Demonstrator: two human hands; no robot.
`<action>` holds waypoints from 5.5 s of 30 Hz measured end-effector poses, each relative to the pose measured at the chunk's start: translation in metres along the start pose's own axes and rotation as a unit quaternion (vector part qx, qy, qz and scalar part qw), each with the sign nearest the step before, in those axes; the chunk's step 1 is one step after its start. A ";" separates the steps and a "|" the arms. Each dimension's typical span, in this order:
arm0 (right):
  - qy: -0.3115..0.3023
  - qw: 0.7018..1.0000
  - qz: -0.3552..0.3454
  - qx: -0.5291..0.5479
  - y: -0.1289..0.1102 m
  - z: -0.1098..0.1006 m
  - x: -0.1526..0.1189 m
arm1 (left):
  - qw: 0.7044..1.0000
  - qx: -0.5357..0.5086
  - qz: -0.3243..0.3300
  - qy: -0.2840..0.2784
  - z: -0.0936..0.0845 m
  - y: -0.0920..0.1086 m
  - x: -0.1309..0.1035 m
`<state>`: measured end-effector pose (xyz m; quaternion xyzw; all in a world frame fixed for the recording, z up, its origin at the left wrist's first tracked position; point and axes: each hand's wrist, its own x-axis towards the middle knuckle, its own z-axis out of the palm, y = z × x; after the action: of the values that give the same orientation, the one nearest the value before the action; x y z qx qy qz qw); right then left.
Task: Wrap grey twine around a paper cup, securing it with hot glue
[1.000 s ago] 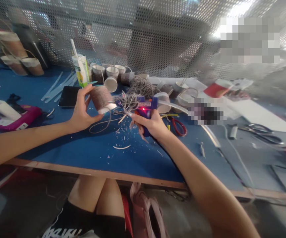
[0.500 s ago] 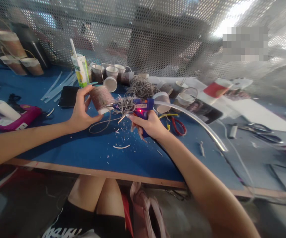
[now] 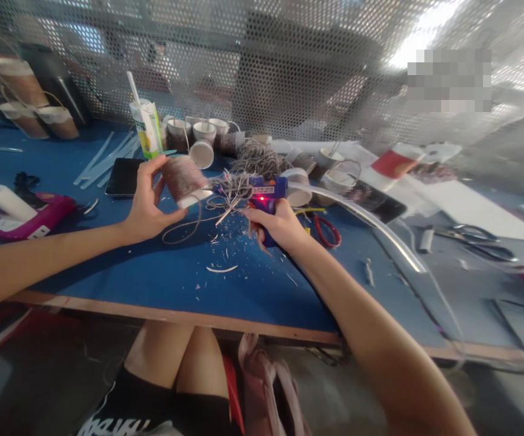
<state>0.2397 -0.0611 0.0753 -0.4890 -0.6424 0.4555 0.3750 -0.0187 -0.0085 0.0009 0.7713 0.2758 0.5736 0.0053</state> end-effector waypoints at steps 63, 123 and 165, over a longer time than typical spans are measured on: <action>-0.209 0.933 0.039 0.289 0.000 0.017 0.005 | 0.996 -0.082 0.006 -0.046 0.003 0.002 -0.004; 0.047 0.966 -0.116 0.227 0.007 0.019 -0.002 | 0.977 -0.211 0.002 -0.041 0.001 0.003 -0.002; 0.017 0.945 -0.286 -0.157 0.012 0.026 -0.010 | 0.999 -0.005 0.039 -0.019 0.002 0.004 -0.001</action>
<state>0.2218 -0.0751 0.0559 -0.3448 -0.8123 0.2144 0.4187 -0.0151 -0.0113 0.0006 0.7923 0.2430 0.5596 -0.0079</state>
